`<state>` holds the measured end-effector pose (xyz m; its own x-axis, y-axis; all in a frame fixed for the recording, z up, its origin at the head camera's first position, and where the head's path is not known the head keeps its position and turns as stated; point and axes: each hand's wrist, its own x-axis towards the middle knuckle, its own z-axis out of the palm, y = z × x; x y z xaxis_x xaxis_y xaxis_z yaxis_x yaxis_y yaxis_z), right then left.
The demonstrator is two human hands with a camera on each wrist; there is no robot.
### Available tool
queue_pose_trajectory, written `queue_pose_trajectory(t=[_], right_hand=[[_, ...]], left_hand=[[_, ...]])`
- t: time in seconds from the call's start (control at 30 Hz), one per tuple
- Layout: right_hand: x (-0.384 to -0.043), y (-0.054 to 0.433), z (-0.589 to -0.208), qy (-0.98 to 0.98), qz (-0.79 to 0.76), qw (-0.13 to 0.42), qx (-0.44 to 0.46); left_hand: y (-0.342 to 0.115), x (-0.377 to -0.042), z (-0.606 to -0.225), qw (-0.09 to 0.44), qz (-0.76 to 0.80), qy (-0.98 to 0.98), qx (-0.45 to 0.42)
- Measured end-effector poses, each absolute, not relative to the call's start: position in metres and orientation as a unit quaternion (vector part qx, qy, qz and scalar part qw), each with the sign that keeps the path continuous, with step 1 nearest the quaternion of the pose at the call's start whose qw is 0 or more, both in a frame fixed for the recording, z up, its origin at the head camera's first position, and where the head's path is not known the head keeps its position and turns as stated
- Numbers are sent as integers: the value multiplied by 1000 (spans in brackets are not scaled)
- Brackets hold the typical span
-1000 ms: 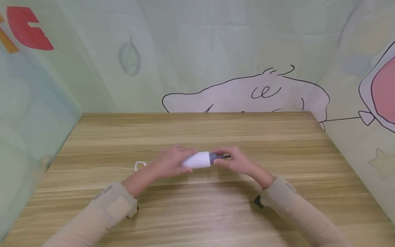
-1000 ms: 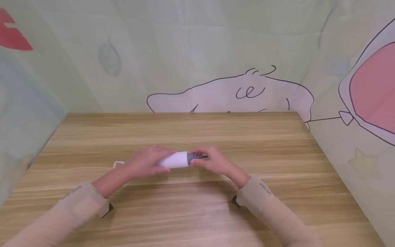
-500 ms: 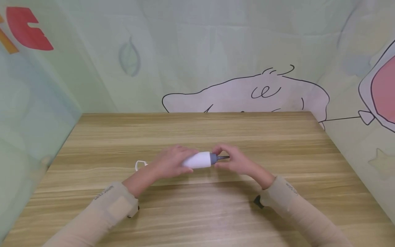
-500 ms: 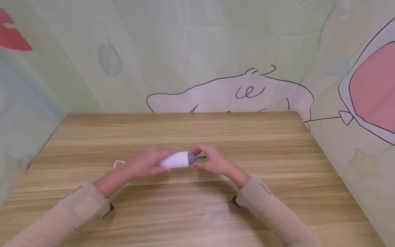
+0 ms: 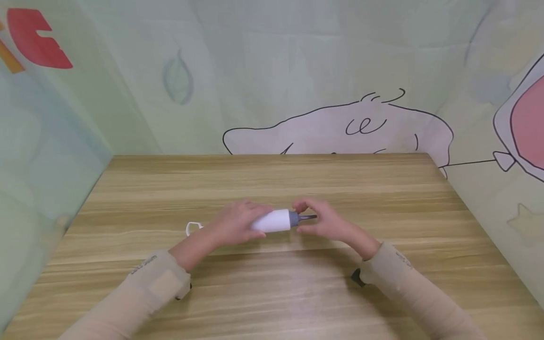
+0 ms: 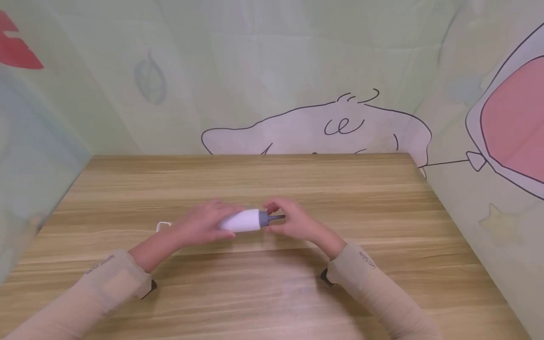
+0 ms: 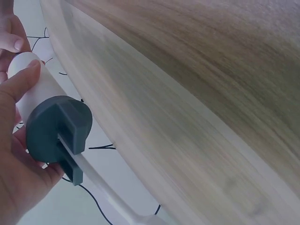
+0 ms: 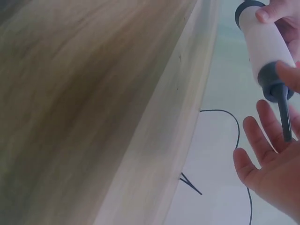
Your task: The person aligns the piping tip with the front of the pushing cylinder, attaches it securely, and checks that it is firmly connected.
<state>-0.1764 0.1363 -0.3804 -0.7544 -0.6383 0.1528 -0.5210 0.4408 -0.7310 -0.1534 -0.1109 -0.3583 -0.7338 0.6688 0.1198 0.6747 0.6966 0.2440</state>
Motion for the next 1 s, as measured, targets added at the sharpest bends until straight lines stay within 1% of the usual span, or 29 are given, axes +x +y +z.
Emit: queue_pose_trajectory(t=[0.1, 0.33, 0.4, 0.73, 0.87, 1.0], right_hand=[[-176, 135, -381, 838, -409, 69, -355], [-178, 138, -383, 843, -405, 103, -338], [-178, 138, -383, 846, -401, 103, -336], [-175, 135, -380, 837, -410, 65, -358], [-174, 135, -380, 834, -416, 57, -357], [-173, 135, -380, 838, -421, 61, -341]], left_hand=[[-110, -154, -358, 9, -139, -920, -366], [-110, -155, -360, 14, -135, -918, -373], [-110, -155, -361, 18, -131, -918, -375], [-111, -156, -363, 17, -134, -918, -374], [-110, -155, -361, 17, -135, -918, -372], [-109, -154, -361, 16, -132, -918, -372]])
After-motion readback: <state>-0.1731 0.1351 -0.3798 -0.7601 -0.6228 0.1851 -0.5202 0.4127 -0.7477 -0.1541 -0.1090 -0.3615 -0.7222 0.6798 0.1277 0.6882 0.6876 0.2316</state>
